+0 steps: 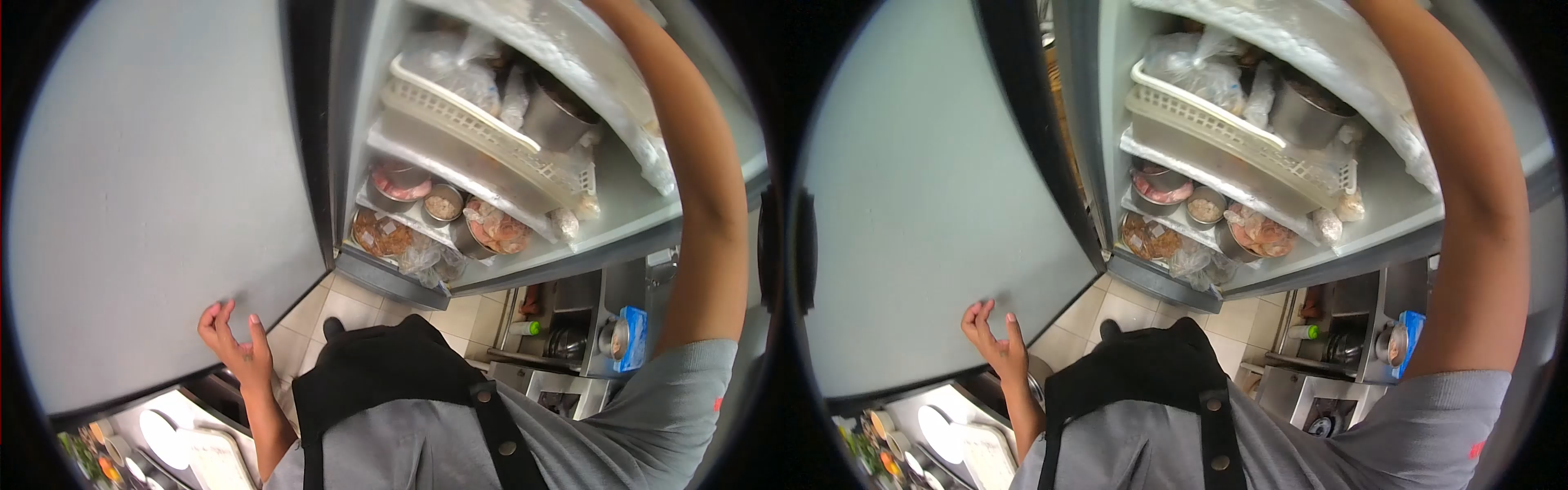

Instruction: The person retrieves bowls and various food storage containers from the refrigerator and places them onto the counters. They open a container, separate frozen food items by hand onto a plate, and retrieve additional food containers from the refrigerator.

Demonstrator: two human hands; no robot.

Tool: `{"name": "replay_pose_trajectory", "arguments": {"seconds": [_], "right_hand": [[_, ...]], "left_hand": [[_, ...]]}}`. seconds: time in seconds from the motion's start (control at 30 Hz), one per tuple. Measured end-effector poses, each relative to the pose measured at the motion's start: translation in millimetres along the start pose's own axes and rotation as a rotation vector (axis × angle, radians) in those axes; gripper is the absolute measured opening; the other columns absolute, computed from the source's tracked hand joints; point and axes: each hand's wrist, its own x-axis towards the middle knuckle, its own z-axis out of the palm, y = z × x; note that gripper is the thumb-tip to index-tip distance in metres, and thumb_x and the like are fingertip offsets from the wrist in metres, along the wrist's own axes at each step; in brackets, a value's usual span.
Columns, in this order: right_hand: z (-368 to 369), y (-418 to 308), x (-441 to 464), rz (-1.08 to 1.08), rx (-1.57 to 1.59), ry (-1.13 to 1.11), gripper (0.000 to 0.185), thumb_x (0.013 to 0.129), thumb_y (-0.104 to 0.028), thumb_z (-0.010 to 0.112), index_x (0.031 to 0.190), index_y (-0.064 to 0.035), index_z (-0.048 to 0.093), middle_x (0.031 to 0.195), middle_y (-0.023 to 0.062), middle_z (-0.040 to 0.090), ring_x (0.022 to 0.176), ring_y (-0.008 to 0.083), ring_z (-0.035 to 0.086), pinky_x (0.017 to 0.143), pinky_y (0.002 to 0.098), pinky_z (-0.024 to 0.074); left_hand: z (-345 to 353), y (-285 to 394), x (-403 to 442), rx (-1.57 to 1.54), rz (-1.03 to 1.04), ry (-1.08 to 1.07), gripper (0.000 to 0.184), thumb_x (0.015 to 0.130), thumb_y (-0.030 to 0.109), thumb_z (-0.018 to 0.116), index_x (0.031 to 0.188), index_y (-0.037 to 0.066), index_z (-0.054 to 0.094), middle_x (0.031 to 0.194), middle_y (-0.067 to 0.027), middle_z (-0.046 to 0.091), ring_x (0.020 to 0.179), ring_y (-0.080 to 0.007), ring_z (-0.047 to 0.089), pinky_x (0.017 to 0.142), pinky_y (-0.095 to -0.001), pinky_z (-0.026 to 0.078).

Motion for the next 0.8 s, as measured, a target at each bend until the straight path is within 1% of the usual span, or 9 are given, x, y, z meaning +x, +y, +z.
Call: {"name": "replay_pose_trajectory", "arguments": {"seconds": [0.17, 0.27, 0.37, 0.43, 0.5, 0.57, 0.63, 0.7, 0.8], "right_hand": [[-74.0, -70.3, 17.7, 0.335, 0.192, -0.443, 0.045, 0.092, -0.038, 0.049, 0.119, -0.0055, 0.063, 0.134, 0.0231, 0.052, 0.126, 0.0376, 0.046, 0.106, 0.0414, 0.0337], [-81.5, -89.4, 26.9, 0.487, 0.143, -0.4, 0.048, 0.091, -0.038, 0.05, 0.114, 0.0024, 0.063, 0.13, 0.0228, 0.055, 0.122, 0.037, 0.049, 0.103, 0.041, 0.0364], [-53.6, -47.8, 26.0, 0.029, -0.145, -0.487, 0.044, 0.088, -0.033, 0.051, 0.106, 0.0042, 0.064, 0.117, 0.0259, 0.059, 0.112, 0.0412, 0.053, 0.097, 0.0456, 0.0406], [-42.3, -41.4, 15.0, 0.154, -0.154, -0.366, 0.035, 0.088, -0.024, 0.048, 0.1, 0.0042, 0.065, 0.109, 0.0269, 0.06, 0.107, 0.0416, 0.055, 0.093, 0.048, 0.0431], [-4.9, -3.0, -0.6, 0.048, 0.048, -0.029, 0.03, 0.092, -0.013, 0.058, 0.121, -0.0082, 0.059, 0.129, 0.0183, 0.054, 0.127, 0.0366, 0.043, 0.104, 0.041, 0.0385], [-12.4, -14.0, -3.7, 0.101, 0.15, -0.017, 0.036, 0.095, -0.027, 0.058, 0.125, -0.0076, 0.059, 0.127, 0.0196, 0.057, 0.128, 0.0352, 0.044, 0.107, 0.0402, 0.0353], [-42.9, -52.1, 1.5, 0.079, 0.039, 0.028, 0.028, 0.086, -0.01, 0.057, 0.114, -0.0104, 0.056, 0.125, 0.0222, 0.051, 0.113, 0.0392, 0.052, 0.092, 0.0436, 0.0455], [-74.4, -71.4, 13.7, 0.111, -0.003, -0.142, 0.026, 0.09, -0.016, 0.055, 0.114, -0.0058, 0.056, 0.119, 0.0241, 0.056, 0.109, 0.0399, 0.055, 0.091, 0.0439, 0.0449], [-95.2, -86.3, 3.6, 0.566, 0.383, 0.026, 0.016, 0.091, -0.014, 0.052, 0.095, -0.0009, 0.06, 0.099, 0.0214, 0.064, 0.092, 0.0394, 0.06, 0.081, 0.0444, 0.0461]], "left_hand": [[-3.4, 1.4, -2.0, 0.0, -0.016, 0.01, 0.033, 0.082, 0.007, 0.066, 0.113, -0.002, 0.058, 0.122, -0.0176, 0.045, 0.116, -0.0317, 0.044, 0.101, -0.0399, 0.034], [-3.6, -3.2, -0.3, 0.041, 0.0, 0.013, 0.035, 0.077, 0.004, 0.065, 0.111, -0.002, 0.058, 0.123, -0.0186, 0.043, 0.116, -0.0334, 0.043, 0.1, -0.0411, 0.036], [-2.8, -2.1, -1.2, 0.035, 0.008, 0.02, 0.036, 0.077, 0.003, 0.065, 0.111, -0.002, 0.058, 0.121, -0.019, 0.043, 0.116, -0.0342, 0.043, 0.1, -0.0418, 0.035], [-3.4, 2.1, -0.3, 0.028, -0.038, 0.004, 0.033, 0.079, 0.002, 0.064, 0.111, -0.001, 0.056, 0.119, -0.0179, 0.044, 0.114, -0.0338, 0.044, 0.101, -0.0414, 0.034], [-2.3, 5.2, 0.5, -0.016, -0.031, 0.024, 0.032, 0.079, 0.003, 0.064, 0.11, -0.002, 0.055, 0.118, -0.0178, 0.044, 0.114, -0.0333, 0.044, 0.101, -0.0416, 0.034], [-1.8, 7.8, 1.2, -0.044, -0.069, 0.027, 0.031, 0.08, 0.003, 0.064, 0.109, -0.002, 0.055, 0.118, -0.0177, 0.044, 0.114, -0.0331, 0.044, 0.101, -0.0416, 0.033], [-2.0, 9.1, 0.9, -0.062, -0.061, 0.041, 0.03, 0.08, 0.004, 0.063, 0.108, -0.002, 0.056, 0.117, -0.0176, 0.044, 0.114, -0.0322, 0.043, 0.1, -0.0413, 0.033], [-0.6, 11.2, 3.5, -0.09, -0.051, 0.06, 0.034, 0.079, 0.001, 0.061, 0.112, -0.003, 0.053, 0.119, -0.0187, 0.042, 0.107, -0.0323, 0.05, 0.095, -0.0409, 0.04], [-0.9, 51.1, 35.8, -0.233, 0.083, 0.132, 0.024, 0.08, 0.002, 0.061, 0.104, -0.002, 0.056, 0.111, -0.0185, 0.05, 0.102, -0.0313, 0.053, 0.091, -0.0414, 0.042]]}}
